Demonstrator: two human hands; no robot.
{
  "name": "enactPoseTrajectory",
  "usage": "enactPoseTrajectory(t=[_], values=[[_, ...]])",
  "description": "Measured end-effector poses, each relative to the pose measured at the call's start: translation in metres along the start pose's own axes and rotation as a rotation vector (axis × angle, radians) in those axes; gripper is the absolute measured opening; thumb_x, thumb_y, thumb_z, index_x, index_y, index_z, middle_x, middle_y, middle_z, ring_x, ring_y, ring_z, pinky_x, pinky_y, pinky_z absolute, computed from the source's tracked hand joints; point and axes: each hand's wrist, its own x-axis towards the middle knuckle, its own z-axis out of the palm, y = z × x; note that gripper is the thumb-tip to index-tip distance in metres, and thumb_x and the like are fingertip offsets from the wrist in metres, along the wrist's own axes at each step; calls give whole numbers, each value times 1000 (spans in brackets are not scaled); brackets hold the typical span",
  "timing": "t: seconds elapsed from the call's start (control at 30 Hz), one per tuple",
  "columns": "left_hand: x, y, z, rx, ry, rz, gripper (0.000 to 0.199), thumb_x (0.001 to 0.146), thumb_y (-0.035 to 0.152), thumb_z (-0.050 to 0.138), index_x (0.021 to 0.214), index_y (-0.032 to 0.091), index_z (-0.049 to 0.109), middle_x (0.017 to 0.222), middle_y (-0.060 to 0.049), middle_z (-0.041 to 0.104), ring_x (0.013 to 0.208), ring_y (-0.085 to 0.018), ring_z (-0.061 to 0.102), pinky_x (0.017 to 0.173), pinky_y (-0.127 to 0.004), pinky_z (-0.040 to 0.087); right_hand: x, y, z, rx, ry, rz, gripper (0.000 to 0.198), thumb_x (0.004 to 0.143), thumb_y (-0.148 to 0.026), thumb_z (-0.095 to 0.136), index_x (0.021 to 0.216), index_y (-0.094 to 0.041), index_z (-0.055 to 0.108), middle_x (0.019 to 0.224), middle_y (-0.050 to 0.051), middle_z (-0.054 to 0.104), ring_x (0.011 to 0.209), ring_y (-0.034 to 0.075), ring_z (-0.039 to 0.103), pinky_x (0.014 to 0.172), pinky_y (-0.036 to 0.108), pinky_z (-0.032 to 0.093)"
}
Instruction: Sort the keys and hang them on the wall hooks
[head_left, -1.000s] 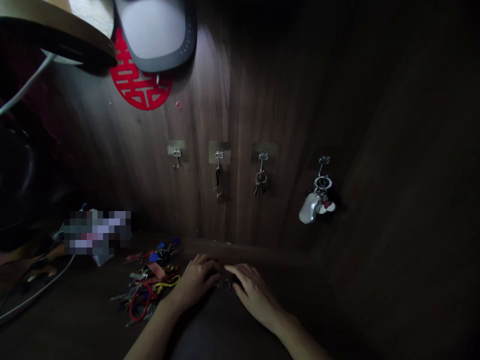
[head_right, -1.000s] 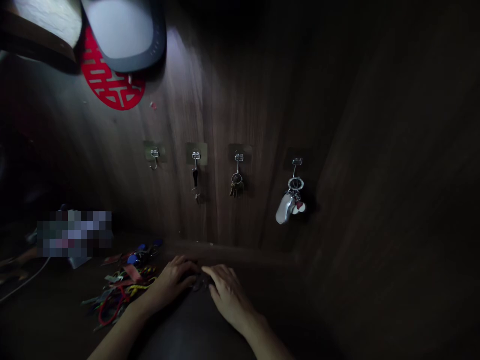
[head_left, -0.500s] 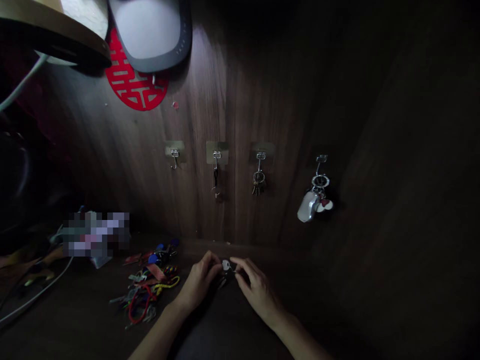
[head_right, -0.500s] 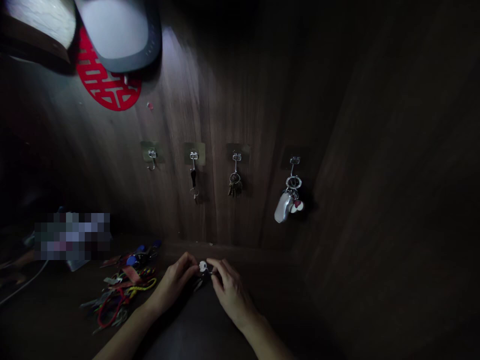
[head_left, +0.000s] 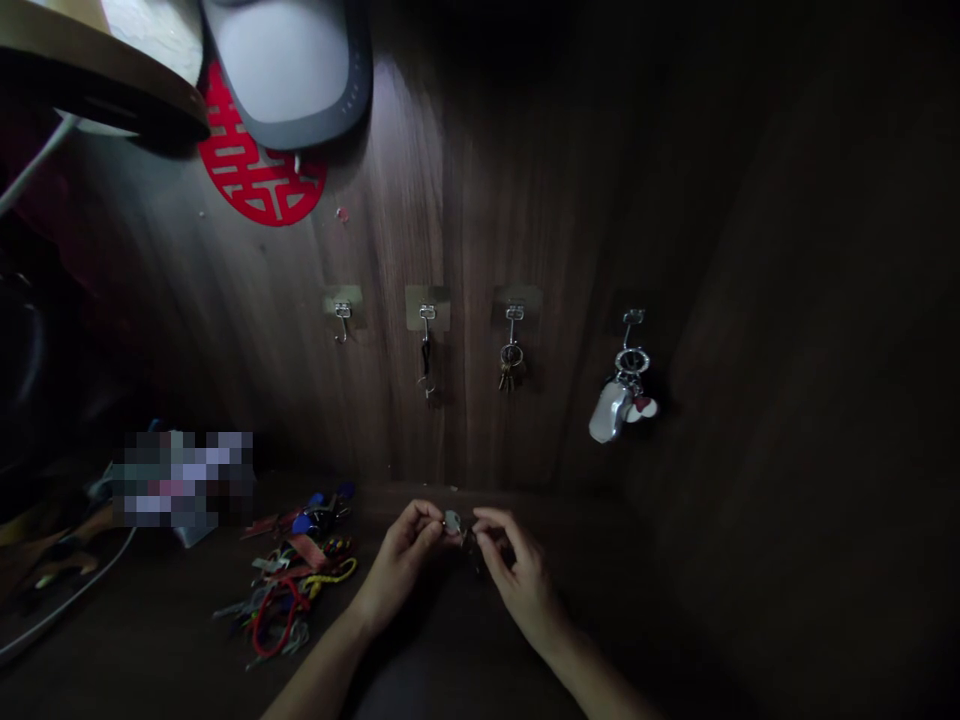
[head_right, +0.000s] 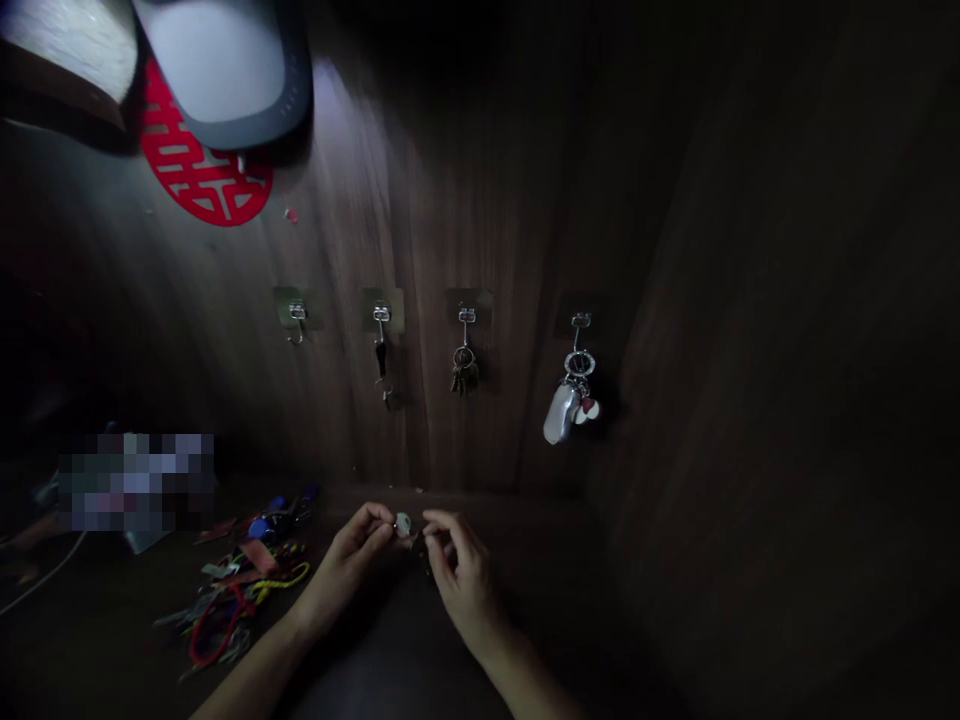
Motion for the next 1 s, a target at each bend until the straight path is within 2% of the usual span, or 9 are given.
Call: enactPoseTrajectory(t=[0.13,0.23,0.37,0.5,0.67,1.0], values=[[-2,1,3,85,-51,9,27,79,43,60,83,18,51,79,0,56,78,-14,57,77,-28,46,2,2,0,16,-34,43,26,84,-19,48,109,-23,55,91,4,66,83,15,63,70,25,50],[-4,1,4,184,-62,30,26,80,43,58,83,18,52,77,1,56,77,-13,55,74,-26,46,3,1,0,35,-87,62,23,80,-17,51,101,-24,60,88,2,67,83,16,62,73,26,50],[-5,1,3,291,-59,45,24,83,41,55,93,19,53,79,1,61,78,-14,57,74,-25,46,5,1,0,69,-58,141,19,78,-21,52,95,-23,61,77,0,65,70,14,61,60,22,48],[-5,2,0,457,-54,58,30,84,37,52,109,21,56,93,-3,68,89,-18,61,81,-29,47,6,6,0,175,-16,207,19,79,-26,53,98,-22,59,69,-2,59,59,11,57,54,21,46],[-6,4,0,639,-102,134,23,86,34,48,95,22,66,96,-2,70,92,-19,62,85,-28,46,10,7,-2,309,57,250,22,80,-33,56,98,-21,56,69,-3,55,56,10,56,53,21,48],[-8,-3,1,817,-218,119,22,87,30,46,88,23,67,91,-2,70,86,-16,63,81,-24,46,25,-3,-27,221,163,170,23,82,-36,55,99,-21,55,73,0,57,60,12,58,56,24,52]])
